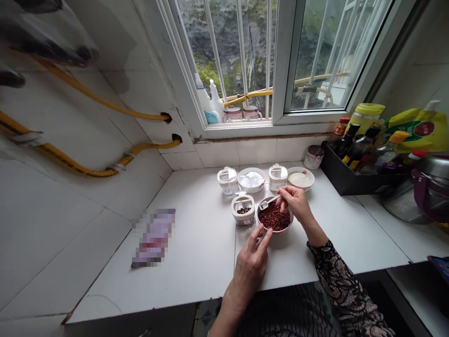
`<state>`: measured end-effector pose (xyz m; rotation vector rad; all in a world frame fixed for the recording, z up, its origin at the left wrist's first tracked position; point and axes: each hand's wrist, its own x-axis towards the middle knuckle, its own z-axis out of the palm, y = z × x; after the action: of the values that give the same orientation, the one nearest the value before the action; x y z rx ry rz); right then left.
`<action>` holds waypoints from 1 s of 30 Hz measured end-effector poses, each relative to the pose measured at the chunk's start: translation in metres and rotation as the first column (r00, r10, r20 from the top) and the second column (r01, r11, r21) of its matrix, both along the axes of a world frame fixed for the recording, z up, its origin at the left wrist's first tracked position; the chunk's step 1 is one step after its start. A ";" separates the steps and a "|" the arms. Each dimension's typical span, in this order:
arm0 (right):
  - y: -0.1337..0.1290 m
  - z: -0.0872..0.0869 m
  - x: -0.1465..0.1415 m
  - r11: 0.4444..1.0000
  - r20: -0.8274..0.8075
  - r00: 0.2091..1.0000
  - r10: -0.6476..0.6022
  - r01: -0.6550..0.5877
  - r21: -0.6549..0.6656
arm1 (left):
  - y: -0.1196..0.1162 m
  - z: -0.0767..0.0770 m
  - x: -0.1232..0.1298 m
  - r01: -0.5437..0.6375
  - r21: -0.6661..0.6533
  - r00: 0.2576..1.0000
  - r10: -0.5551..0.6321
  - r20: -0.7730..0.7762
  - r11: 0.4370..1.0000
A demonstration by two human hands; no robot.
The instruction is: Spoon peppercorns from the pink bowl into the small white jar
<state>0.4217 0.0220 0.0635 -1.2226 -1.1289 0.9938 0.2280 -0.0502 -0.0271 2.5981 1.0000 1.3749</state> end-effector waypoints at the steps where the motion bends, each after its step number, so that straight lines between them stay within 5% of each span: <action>1: 0.000 0.002 -0.004 0.999 -0.005 1.000 -0.016 0.016 0.039 | 0.000 0.000 0.000 0.000 0.001 1.000 0.000 0.002 1.000; 5: -0.005 0.005 -0.027 0.973 0.093 0.993 -0.066 0.043 0.228 | 0.001 -0.001 0.000 0.010 0.014 1.000 -0.010 0.002 1.000; 9: -0.013 0.002 -0.046 0.878 0.473 0.878 -0.074 -0.168 0.449 | 0.001 -0.002 0.000 -0.010 0.028 1.000 0.010 -0.003 1.000; 12: -0.017 0.001 -0.044 0.827 0.574 0.811 -0.115 -0.243 0.508 | 0.001 -0.001 0.000 -0.017 0.046 1.000 0.017 -0.005 0.999; 17: -0.013 0.006 -0.012 0.936 0.421 0.898 -0.126 -0.033 0.351 | 0.000 -0.001 0.000 -0.006 0.004 1.000 0.006 -0.007 1.000; 25: -0.011 0.004 0.003 0.980 0.615 0.788 0.026 -0.142 0.141 | 0.000 -0.002 -0.002 0.000 -0.009 1.000 -0.001 -0.013 1.000; 30: -0.011 0.002 -0.001 0.990 0.546 0.837 0.030 -0.099 0.099 | 0.000 -0.002 -0.002 -0.001 -0.008 1.000 0.001 -0.017 1.000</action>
<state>0.4206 0.0113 0.0657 -1.4166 -1.6595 0.6175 0.2261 -0.0497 -0.0288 2.6085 1.0071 1.3479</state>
